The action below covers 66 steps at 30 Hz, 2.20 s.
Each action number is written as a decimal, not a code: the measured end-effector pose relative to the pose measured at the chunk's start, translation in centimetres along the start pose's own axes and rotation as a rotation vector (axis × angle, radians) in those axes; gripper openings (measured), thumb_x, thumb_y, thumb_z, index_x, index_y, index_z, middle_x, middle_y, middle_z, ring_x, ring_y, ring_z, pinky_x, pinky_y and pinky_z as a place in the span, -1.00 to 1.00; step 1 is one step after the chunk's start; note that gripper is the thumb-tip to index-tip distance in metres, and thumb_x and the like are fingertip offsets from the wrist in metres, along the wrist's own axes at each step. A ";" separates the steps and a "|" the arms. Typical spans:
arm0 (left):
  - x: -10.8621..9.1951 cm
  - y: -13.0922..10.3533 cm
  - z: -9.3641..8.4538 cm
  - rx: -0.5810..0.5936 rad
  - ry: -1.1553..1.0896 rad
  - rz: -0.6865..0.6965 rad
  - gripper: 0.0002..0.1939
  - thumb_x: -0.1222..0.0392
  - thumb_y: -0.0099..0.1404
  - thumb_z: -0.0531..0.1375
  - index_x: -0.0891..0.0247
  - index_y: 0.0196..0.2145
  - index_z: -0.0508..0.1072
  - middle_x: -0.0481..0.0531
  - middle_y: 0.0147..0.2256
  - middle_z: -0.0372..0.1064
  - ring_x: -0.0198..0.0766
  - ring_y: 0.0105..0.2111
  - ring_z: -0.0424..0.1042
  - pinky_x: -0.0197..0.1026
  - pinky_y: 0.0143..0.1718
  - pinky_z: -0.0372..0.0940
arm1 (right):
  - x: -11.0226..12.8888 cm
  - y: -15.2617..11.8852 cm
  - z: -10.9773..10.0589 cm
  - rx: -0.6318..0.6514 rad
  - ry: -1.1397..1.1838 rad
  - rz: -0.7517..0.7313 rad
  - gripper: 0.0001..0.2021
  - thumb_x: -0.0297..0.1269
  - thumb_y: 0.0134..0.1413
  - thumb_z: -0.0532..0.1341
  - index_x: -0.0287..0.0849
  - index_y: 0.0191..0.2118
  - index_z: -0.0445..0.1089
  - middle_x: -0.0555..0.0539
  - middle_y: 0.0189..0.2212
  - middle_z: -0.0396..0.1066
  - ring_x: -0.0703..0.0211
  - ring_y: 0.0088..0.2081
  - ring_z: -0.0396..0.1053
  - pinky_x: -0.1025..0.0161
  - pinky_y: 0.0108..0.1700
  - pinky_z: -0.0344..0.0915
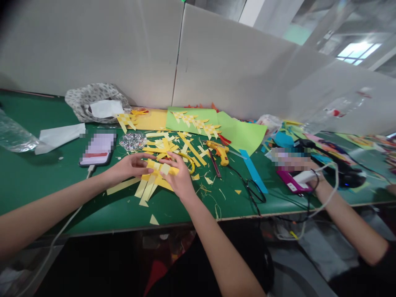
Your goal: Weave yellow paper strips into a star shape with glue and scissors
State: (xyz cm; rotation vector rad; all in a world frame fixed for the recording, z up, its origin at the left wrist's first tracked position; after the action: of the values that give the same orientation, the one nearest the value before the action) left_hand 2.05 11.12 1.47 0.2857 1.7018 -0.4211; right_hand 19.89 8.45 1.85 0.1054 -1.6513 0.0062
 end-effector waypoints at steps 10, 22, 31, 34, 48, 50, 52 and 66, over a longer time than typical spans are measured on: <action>1.6 0.4 0.0 0.032 0.028 0.197 -0.54 0.15 0.04 0.26 0.24 -0.07 0.36 -0.01 -0.54 0.42 -0.24 -0.54 0.41 -0.24 -0.56 0.26 | 0.2 -0.2 0.3 0.042 -0.034 -0.075 -0.51 -0.43 -0.19 0.22 -0.02 -0.03 0.26 -0.07 -0.12 0.41 0.04 -0.01 0.32 0.03 -0.03 0.25; 0.5 0.1 0.4 0.060 -0.134 0.007 -0.60 0.16 0.02 0.29 0.27 -0.15 0.39 0.11 -0.27 0.46 -0.14 -0.28 0.45 -0.09 -0.29 0.36 | 0.1 0.0 0.3 -0.052 -0.011 -0.022 -0.56 -0.33 -0.23 0.29 -0.08 -0.12 0.27 -0.09 -0.20 0.43 0.06 -0.09 0.36 0.06 -0.09 0.29; 0.4 0.0 0.7 0.137 -0.187 0.024 -0.78 0.22 0.07 0.25 0.25 -0.27 0.43 0.05 -0.31 0.49 -0.20 -0.33 0.47 -0.16 -0.31 0.35 | -0.1 0.4 0.1 -0.158 0.017 -0.102 -0.81 -0.30 -0.21 0.29 -0.12 -0.36 0.33 -0.02 -0.36 0.43 0.17 -0.24 0.40 0.11 -0.07 0.28; 0.0 -0.2 0.9 0.153 -0.190 0.028 -0.83 0.23 0.11 0.21 0.24 -0.29 0.42 0.03 -0.32 0.47 -0.26 -0.36 0.45 -0.23 -0.36 0.33 | -0.2 0.4 0.1 -0.118 -0.020 -0.099 -0.89 -0.29 -0.18 0.27 -0.13 -0.42 0.36 -0.01 -0.37 0.43 0.18 -0.28 0.40 0.12 -0.09 0.30; 0.1 -0.2 0.9 0.153 -0.044 0.077 -0.77 0.17 0.17 0.14 0.28 -0.20 0.35 0.05 -0.25 0.39 -0.24 -0.26 0.37 -0.18 -0.23 0.25 | -0.8 0.3 0.3 -0.057 -0.019 -0.099 -0.94 -0.30 -0.15 0.25 -0.11 -0.44 0.42 0.00 -0.44 0.44 0.17 -0.36 0.41 0.14 -0.19 0.34; 0.0 -0.2 0.9 0.152 -0.041 0.074 -0.73 0.15 0.17 0.15 0.29 -0.17 0.34 0.06 -0.23 0.38 -0.23 -0.23 0.36 -0.17 -0.20 0.24 | -0.8 0.3 0.3 -0.066 -0.035 -0.093 -0.94 -0.31 -0.18 0.26 -0.11 -0.45 0.42 0.00 -0.46 0.44 0.17 -0.37 0.41 0.15 -0.21 0.35; -0.1 -0.3 0.9 0.154 -0.053 0.066 -0.71 0.15 0.17 0.15 0.30 -0.16 0.34 0.07 -0.20 0.38 -0.21 -0.20 0.35 -0.17 -0.17 0.23 | -0.8 0.4 0.3 -0.077 -0.059 -0.098 -0.93 -0.32 -0.20 0.27 -0.11 -0.46 0.42 0.00 -0.45 0.44 0.17 -0.37 0.41 0.15 -0.21 0.35; 0.0 -0.3 1.0 0.197 -0.123 0.006 -0.74 0.24 0.15 0.15 0.27 -0.16 0.38 0.04 -0.26 0.44 -0.26 -0.28 0.40 -0.22 -0.23 0.26 | -0.6 0.4 0.3 -0.090 -0.163 -0.119 -0.90 -0.27 -0.17 0.27 -0.12 -0.43 0.42 -0.01 -0.42 0.44 0.18 -0.35 0.40 0.17 -0.22 0.35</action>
State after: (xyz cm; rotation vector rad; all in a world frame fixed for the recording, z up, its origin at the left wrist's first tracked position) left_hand 2.84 10.42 1.33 0.4005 1.5407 -0.5916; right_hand 19.63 8.91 1.26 0.1384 -1.8030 -0.1711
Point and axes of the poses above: each hand's wrist, its own y-axis towards the middle knuckle, its own z-axis out of the palm, x = y × z, the point moved 1 cm from there along y, towards the middle knuckle
